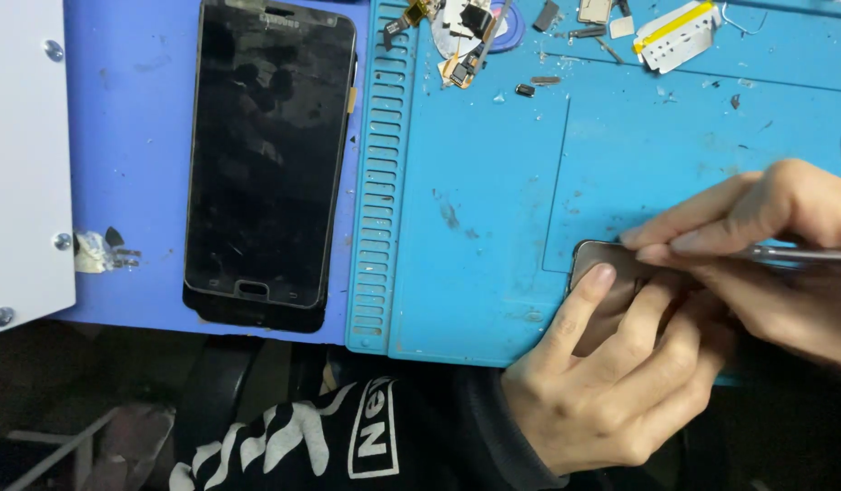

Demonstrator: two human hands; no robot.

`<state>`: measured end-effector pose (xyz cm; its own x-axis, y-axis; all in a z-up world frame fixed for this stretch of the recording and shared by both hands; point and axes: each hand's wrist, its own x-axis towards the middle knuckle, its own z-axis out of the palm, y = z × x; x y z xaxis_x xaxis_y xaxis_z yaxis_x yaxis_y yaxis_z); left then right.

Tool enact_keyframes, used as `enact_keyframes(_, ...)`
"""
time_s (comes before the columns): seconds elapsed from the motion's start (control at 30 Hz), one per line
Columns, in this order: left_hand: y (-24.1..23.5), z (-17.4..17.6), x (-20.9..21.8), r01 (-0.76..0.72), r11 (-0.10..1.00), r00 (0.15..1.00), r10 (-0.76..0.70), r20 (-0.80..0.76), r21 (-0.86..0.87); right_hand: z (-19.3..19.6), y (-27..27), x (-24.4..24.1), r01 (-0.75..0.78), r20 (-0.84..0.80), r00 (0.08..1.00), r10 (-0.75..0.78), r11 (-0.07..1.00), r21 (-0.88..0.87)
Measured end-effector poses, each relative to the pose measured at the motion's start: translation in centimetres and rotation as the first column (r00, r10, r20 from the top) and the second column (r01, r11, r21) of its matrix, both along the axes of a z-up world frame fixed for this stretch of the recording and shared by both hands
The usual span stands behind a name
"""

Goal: Scraping and cleaning the edges of a mobile phone screen during a remanufacturing process.

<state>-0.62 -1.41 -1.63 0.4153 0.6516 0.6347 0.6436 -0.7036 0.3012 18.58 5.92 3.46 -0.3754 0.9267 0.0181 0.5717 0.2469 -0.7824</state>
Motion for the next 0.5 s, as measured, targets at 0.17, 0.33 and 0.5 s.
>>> enact_keyframes(0.17,0.4,0.5,-0.1,0.004,1.0,1.0,-0.004,0.01,0.014,0.9,0.8,-0.4,-0.077,0.009,0.997,0.077,0.997,0.008)
enact_keyframes(0.33,-0.1,0.0,-0.1,0.007,1.0,1.0,-0.007,0.008,-0.014,-0.2,0.0,0.4,-0.062,-0.05,0.997,0.061,0.998,-0.011)
enact_keyframes(0.5,0.6,0.7,-0.4,0.021,1.0,1.0,-0.021,-0.002,0.014,1.7,1.6,-1.1,-0.194,0.028,0.981,0.193,0.981,0.021)
